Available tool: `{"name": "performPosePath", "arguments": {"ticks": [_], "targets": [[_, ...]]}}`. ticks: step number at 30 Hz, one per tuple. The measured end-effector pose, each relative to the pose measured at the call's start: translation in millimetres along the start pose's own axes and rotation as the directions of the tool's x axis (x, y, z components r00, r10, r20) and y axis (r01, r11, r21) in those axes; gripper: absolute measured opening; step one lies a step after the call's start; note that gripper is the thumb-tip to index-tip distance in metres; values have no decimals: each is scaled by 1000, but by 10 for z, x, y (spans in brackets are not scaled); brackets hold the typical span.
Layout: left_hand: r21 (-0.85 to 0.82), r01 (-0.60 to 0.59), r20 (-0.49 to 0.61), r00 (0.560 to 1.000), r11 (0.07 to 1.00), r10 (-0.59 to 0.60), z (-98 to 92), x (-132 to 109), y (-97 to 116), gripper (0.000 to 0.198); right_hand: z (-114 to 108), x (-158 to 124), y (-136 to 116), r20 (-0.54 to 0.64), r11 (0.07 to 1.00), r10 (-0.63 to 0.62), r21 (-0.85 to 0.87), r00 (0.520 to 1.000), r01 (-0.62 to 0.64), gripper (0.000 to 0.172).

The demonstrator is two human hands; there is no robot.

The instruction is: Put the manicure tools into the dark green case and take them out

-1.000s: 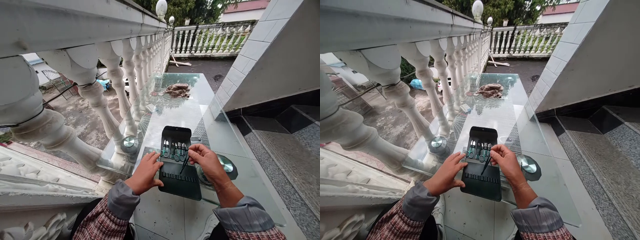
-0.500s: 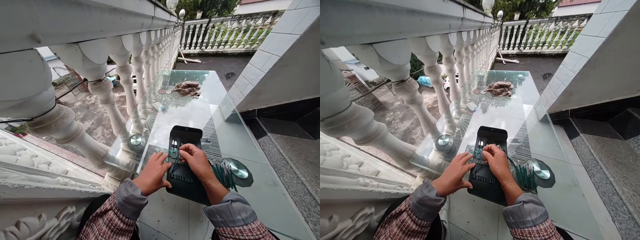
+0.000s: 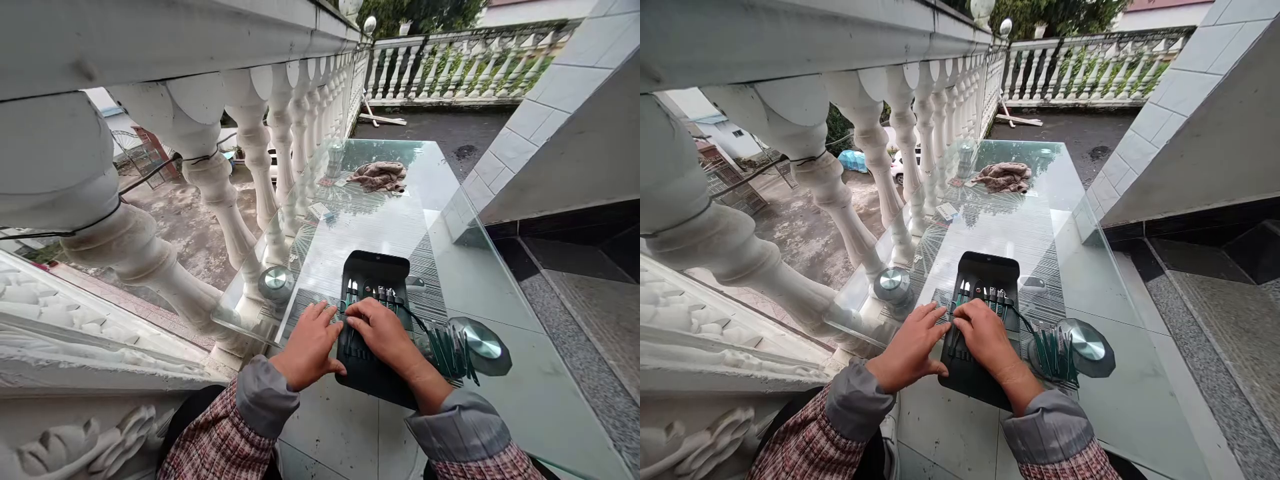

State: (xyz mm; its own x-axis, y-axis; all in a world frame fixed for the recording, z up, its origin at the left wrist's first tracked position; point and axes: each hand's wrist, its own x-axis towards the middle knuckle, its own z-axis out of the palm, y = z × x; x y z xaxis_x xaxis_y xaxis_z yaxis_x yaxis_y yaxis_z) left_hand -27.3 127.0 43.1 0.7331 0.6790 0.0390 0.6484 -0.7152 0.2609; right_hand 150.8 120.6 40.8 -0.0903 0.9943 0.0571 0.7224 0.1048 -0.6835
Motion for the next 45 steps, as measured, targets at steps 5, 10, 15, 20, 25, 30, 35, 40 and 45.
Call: {"name": "performPosePath", "arguments": {"ticks": [5,10,15,20,25,30,35,40,45], "targets": [[-2,-29,-9,1000,1000,29,-1,-4,-8,85,23,-27,0,38,998,-37,-55,999,39,16],[-2,-55,14,998,998,55,10,-13,-44,94,20,-44,-3,33,997,-60,-43,998,62,19],[4,-49,22,999,999,49,3,-1,-57,92,37,-65,-23,18,994,-109,6,994,109,18],[4,-28,51,998,1000,28,-38,16,-40,92,36,-88,-61,2,993,-120,-15,993,120,13],[36,-5,72,997,999,3,-47,40,-30,96,41,-127,-97,-25,993,-122,-1,992,122,11],[87,-5,92,996,996,-3,-51,60,-15,97,-75,-191,-84,-107,985,-133,99,985,143,18],[71,-10,92,996,997,3,-53,60,-24,97,-617,-307,222,-401,992,68,122,913,-20,18],[52,-4,54,999,999,1,-12,37,-54,87,-1152,-559,693,-582,927,375,237,722,-290,33],[53,-4,21,1000,999,3,-37,-2,38,79,-1234,-752,867,-503,885,462,209,731,-415,28]]}}
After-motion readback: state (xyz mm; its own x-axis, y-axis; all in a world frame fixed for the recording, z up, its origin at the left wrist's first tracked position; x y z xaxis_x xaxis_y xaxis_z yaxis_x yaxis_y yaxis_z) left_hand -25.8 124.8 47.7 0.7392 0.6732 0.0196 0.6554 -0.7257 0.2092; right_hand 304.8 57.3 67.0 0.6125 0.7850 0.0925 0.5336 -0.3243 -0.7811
